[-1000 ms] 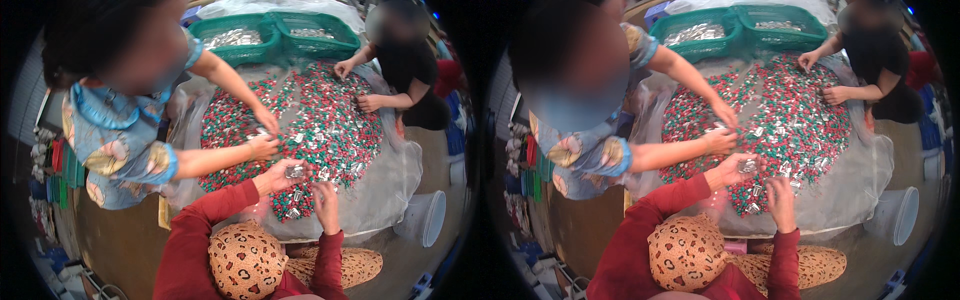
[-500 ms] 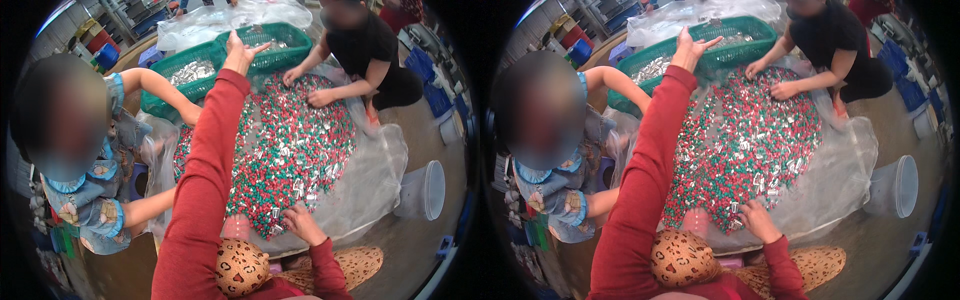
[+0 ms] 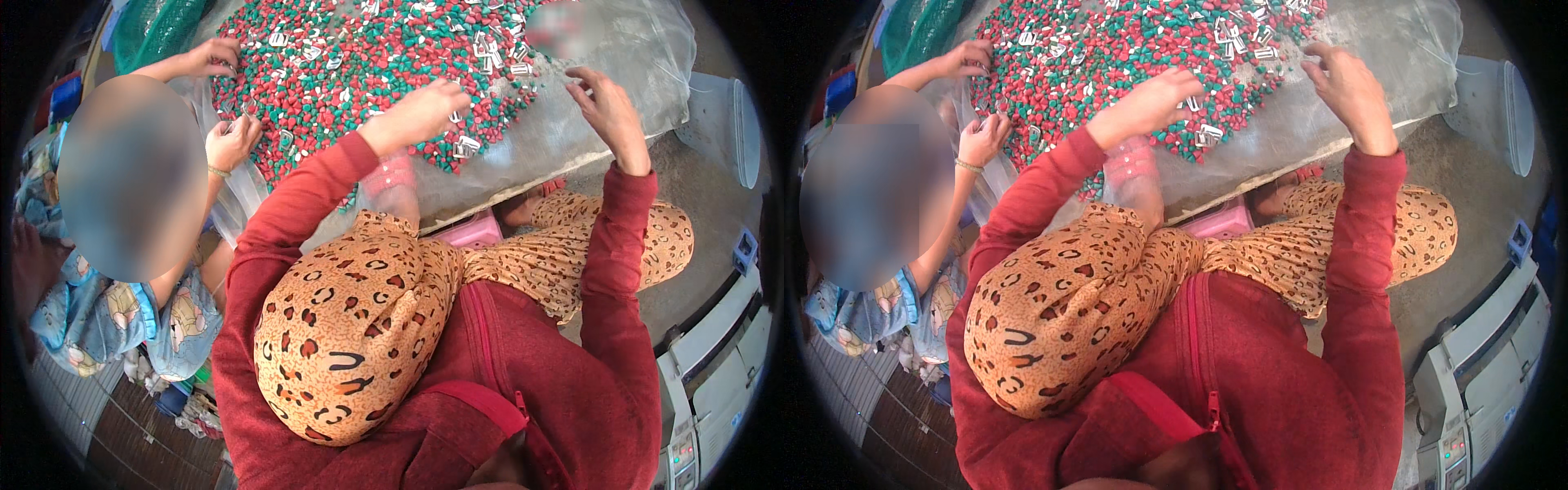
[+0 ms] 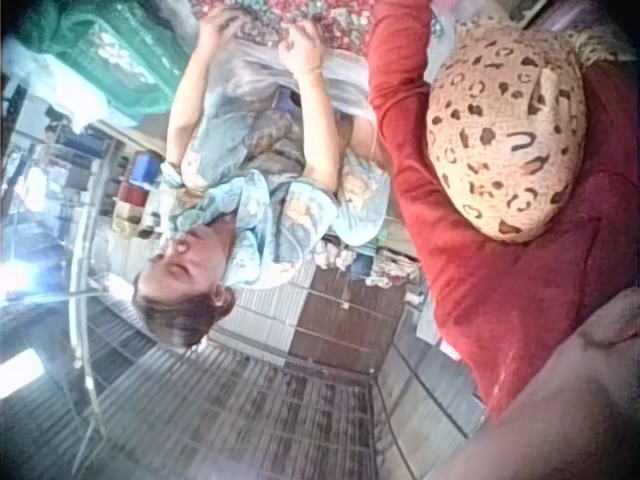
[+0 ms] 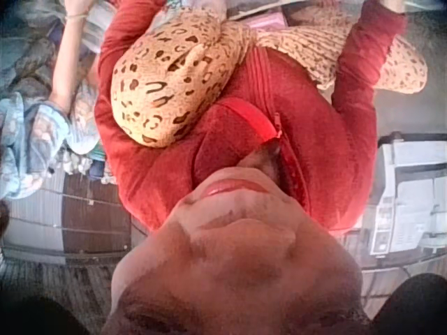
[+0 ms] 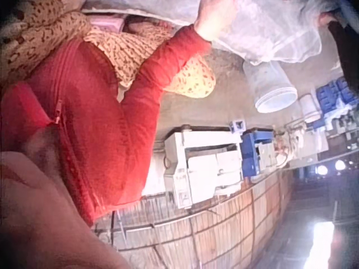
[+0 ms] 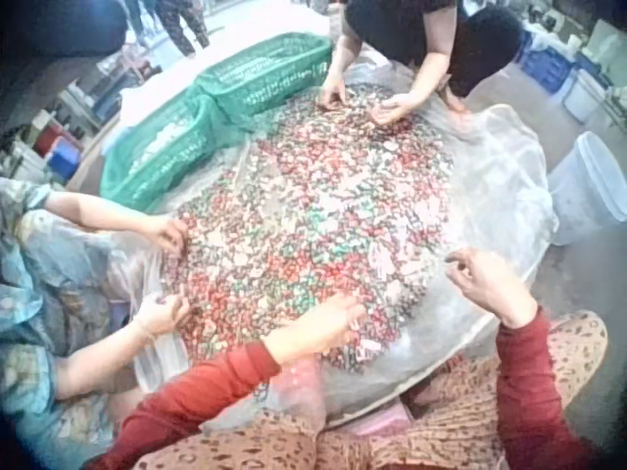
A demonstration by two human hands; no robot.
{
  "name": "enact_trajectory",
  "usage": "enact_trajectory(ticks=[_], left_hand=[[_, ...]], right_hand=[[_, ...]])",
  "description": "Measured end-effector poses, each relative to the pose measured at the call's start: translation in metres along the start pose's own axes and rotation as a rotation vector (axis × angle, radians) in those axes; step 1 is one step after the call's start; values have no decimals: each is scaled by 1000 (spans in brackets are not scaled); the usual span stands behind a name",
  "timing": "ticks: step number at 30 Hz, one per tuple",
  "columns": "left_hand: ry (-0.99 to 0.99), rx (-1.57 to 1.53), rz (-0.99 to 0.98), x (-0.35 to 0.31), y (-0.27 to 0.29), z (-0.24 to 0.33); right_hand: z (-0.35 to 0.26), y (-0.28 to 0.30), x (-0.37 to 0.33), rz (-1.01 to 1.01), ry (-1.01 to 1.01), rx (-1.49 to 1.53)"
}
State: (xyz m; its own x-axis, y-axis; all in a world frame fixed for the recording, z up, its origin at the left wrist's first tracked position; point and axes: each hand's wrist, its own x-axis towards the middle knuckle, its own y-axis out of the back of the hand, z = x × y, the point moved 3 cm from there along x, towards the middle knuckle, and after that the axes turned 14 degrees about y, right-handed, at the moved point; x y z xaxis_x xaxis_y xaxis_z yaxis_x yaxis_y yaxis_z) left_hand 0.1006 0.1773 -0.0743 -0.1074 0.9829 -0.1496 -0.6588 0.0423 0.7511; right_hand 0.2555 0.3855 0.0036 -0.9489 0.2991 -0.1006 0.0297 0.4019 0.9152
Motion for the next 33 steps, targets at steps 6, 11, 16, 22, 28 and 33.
enact_trajectory(ticks=[6, 11, 16, 22, 28, 33], left_hand=[[63, 259, 72, -3, -23, -21], [402, -152, 341, -22, 22, -44], [599, -1450, 297, -57, 37, -54], [552, -1704, 111, -58, 38, -49], [459, -792, 277, -61, 32, -26], [253, -412, 339, -76, 29, -25]], right_hand=[[-68, -81, -3, -258, 147, 134], [-92, -165, -36, -10, 209, 138], [-91, -182, -24, 63, 161, 490], [-93, -153, 22, -16, -301, 1647], [-120, -138, 37, -112, -368, 1584], [-133, -159, 29, -239, -534, 1784]])
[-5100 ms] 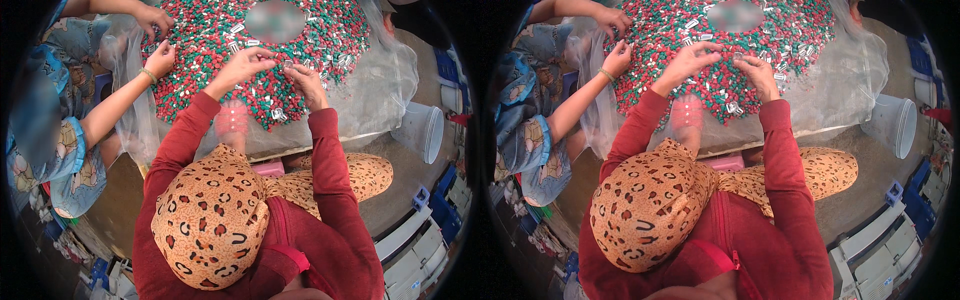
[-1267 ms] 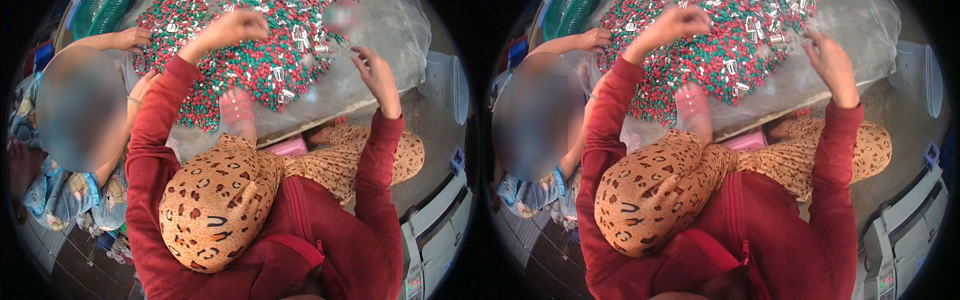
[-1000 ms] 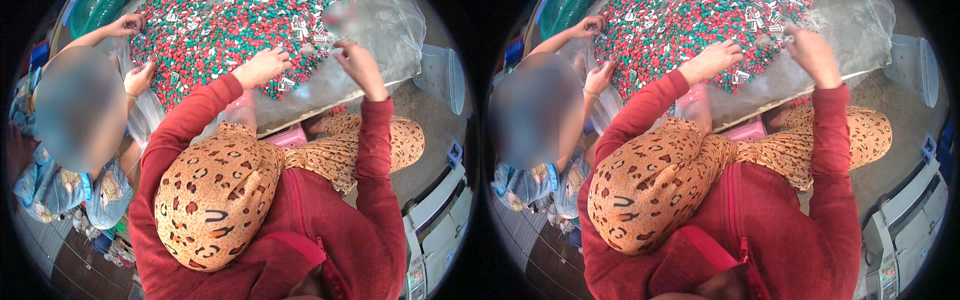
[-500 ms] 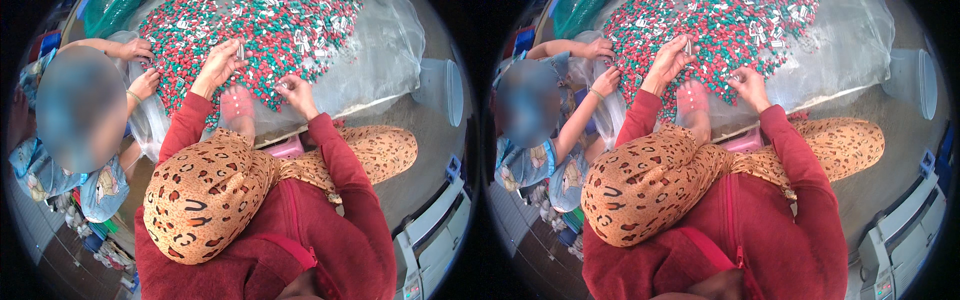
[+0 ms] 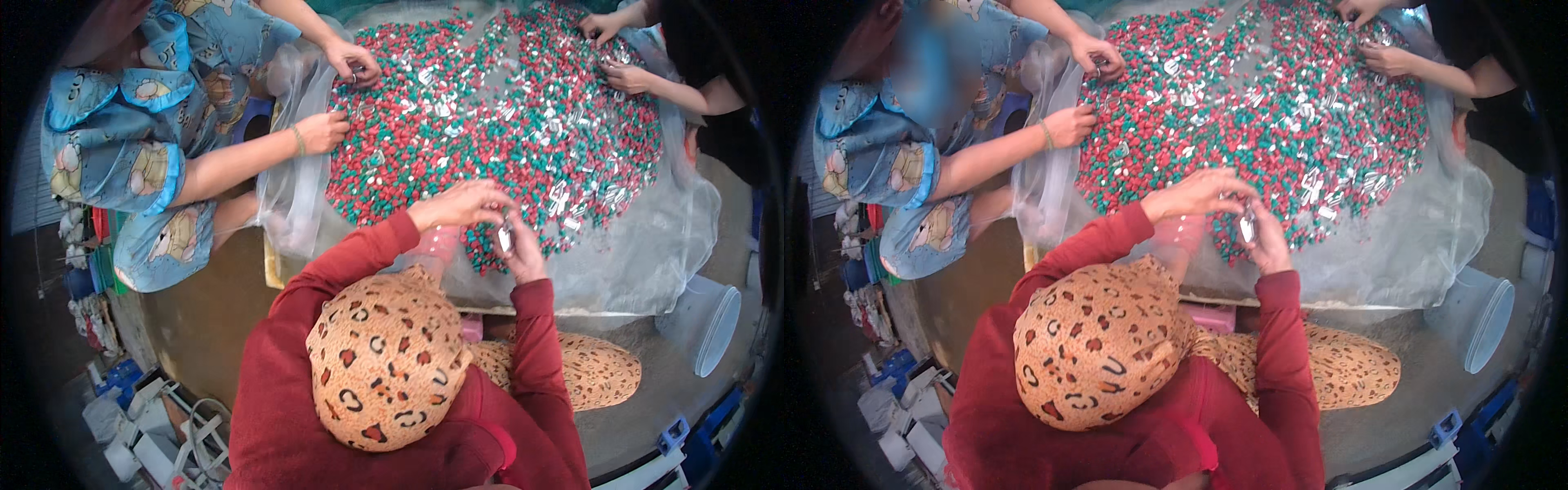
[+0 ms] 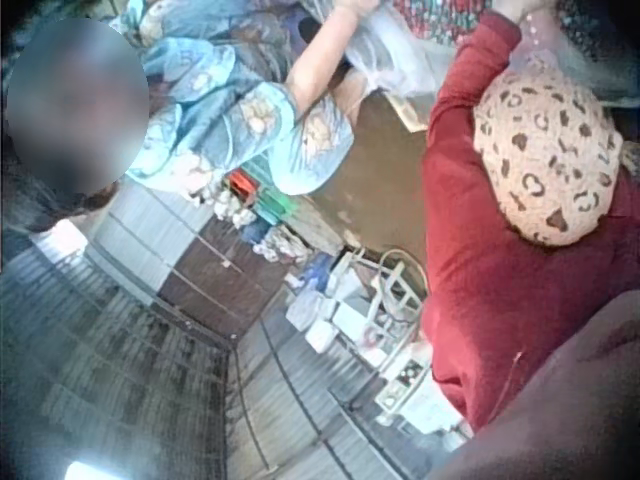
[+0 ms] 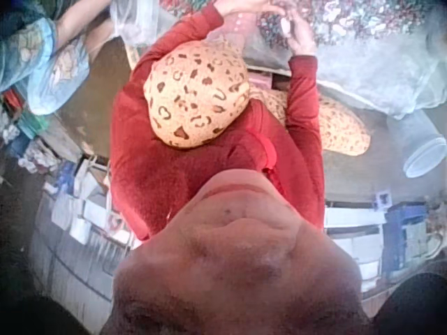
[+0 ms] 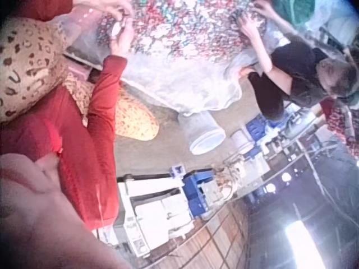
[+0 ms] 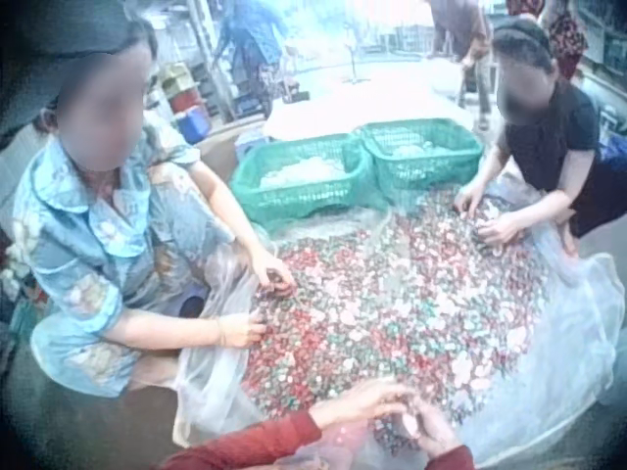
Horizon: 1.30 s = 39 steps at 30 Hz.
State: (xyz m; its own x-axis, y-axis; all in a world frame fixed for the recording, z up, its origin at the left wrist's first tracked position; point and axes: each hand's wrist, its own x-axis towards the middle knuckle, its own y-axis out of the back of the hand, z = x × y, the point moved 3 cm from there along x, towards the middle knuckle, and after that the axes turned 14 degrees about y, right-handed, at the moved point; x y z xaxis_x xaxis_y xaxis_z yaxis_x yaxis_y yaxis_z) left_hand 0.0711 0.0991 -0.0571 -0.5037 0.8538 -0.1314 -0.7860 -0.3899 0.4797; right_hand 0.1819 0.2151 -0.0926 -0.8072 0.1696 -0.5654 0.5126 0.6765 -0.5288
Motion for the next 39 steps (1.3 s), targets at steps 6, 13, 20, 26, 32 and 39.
enact_trajectory(ticks=[6, 13, 20, 26, 32, 39], left_hand=[[89, 43, 13, 2, 13, 20], [38, -191, 402, 19, 71, 13], [584, -899, 377, 3, 115, -39], [371, -300, 298, 20, 130, -49], [582, 728, 539, 76, 182, -91], [445, 596, 505, 82, 162, -99]], right_hand=[[-6, -15, -4, -144, -145, 120], [-39, -41, 29, -274, -138, 263], [-36, -59, 48, -75, 177, -241], [-47, -71, 64, -195, 586, -999], [-63, -81, 58, -157, 679, -947], [-56, -39, 56, -11, 659, -932]])
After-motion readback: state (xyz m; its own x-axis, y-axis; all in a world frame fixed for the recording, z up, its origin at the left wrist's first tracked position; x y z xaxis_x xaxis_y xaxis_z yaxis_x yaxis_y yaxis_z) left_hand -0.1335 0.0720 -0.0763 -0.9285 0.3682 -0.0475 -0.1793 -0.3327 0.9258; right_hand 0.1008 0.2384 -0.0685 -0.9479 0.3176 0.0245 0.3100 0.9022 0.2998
